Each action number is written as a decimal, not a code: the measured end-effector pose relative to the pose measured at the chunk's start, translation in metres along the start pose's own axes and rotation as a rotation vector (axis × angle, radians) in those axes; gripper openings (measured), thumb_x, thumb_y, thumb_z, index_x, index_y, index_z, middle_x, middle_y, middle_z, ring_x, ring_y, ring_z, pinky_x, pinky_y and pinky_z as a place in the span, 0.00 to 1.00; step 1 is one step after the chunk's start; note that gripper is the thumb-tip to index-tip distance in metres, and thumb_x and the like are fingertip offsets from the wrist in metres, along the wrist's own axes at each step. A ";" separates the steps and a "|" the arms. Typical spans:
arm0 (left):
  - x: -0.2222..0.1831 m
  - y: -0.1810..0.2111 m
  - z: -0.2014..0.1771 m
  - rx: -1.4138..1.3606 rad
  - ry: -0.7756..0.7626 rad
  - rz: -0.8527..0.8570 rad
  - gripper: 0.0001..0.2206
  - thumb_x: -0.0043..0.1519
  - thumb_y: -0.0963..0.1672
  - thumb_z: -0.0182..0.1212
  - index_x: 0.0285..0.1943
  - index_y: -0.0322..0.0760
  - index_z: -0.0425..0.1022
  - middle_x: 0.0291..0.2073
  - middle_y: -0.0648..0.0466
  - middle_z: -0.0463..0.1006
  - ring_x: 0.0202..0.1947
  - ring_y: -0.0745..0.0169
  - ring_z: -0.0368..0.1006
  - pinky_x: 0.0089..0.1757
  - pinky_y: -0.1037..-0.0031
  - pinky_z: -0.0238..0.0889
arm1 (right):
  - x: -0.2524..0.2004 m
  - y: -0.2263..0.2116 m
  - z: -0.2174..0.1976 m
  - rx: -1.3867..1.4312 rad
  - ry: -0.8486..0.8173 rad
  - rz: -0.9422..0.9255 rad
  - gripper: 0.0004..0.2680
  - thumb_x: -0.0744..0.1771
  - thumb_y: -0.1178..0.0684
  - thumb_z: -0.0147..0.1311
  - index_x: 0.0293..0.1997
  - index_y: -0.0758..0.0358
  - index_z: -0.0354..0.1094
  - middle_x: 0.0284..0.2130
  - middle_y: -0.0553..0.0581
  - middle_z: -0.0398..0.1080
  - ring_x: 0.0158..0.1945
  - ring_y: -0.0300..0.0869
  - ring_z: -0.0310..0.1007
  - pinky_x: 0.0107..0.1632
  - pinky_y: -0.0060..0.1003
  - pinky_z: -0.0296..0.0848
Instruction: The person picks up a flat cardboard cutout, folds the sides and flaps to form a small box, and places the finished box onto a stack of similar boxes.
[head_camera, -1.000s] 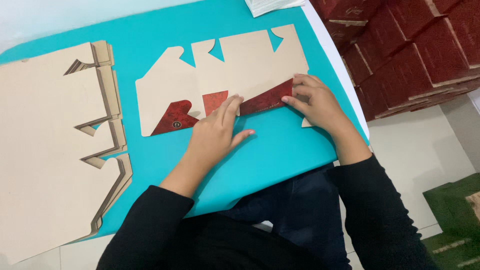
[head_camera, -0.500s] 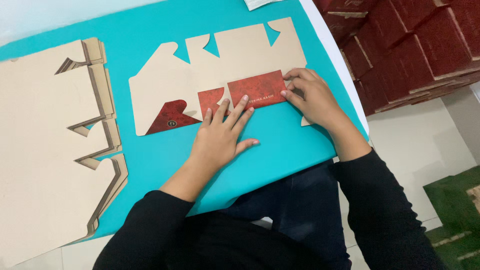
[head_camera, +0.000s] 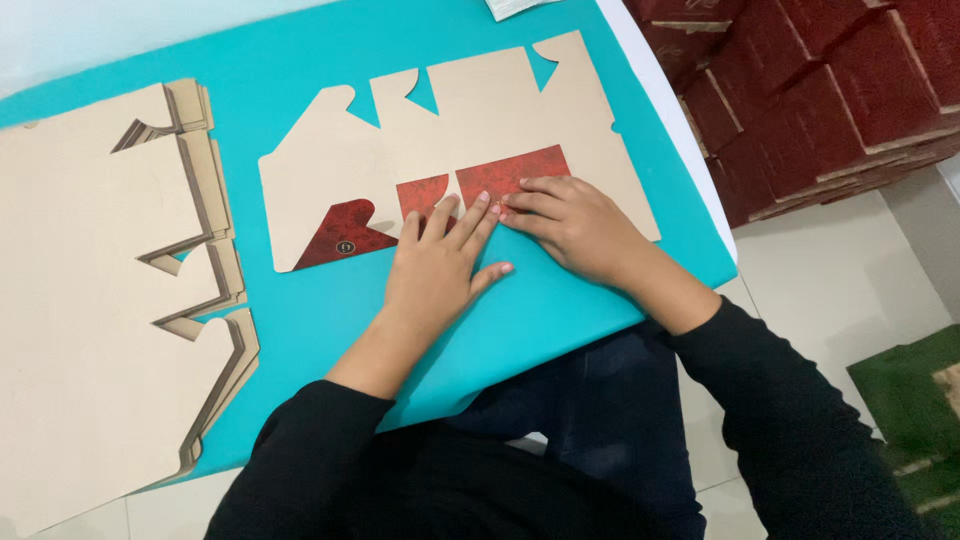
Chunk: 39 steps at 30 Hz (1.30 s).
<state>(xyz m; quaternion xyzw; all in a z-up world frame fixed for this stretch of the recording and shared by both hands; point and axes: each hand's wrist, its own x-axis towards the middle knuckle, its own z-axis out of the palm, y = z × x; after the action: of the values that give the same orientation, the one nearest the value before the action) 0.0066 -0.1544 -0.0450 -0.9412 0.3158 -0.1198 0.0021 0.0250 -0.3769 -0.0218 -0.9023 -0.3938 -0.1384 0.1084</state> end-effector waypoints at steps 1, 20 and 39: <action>0.000 -0.002 0.000 -0.003 0.001 -0.001 0.30 0.63 0.61 0.30 0.71 0.51 0.55 0.67 0.60 0.58 0.63 0.52 0.53 0.54 0.53 0.47 | 0.001 -0.002 0.002 -0.001 -0.003 -0.001 0.07 0.66 0.56 0.49 0.46 0.55 0.71 0.49 0.52 0.70 0.60 0.48 0.63 0.60 0.47 0.60; -0.003 -0.002 -0.004 -0.092 -0.029 -0.021 0.30 0.63 0.61 0.34 0.71 0.50 0.56 0.68 0.58 0.58 0.66 0.49 0.53 0.61 0.56 0.45 | -0.042 0.035 -0.018 -0.241 0.183 0.161 0.04 0.65 0.57 0.54 0.36 0.52 0.75 0.45 0.45 0.75 0.62 0.43 0.64 0.68 0.46 0.52; -0.006 -0.002 -0.008 -0.066 -0.025 -0.030 0.33 0.61 0.63 0.32 0.72 0.54 0.51 0.70 0.55 0.53 0.68 0.50 0.51 0.62 0.58 0.45 | -0.082 0.078 -0.035 0.191 0.083 0.364 0.10 0.63 0.57 0.59 0.47 0.51 0.73 0.40 0.53 0.68 0.53 0.51 0.63 0.59 0.48 0.60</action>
<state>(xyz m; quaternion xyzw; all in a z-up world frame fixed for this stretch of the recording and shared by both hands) 0.0012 -0.1485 -0.0384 -0.9469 0.3052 -0.0974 -0.0267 0.0240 -0.4955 -0.0231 -0.9376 -0.2309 -0.1157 0.2326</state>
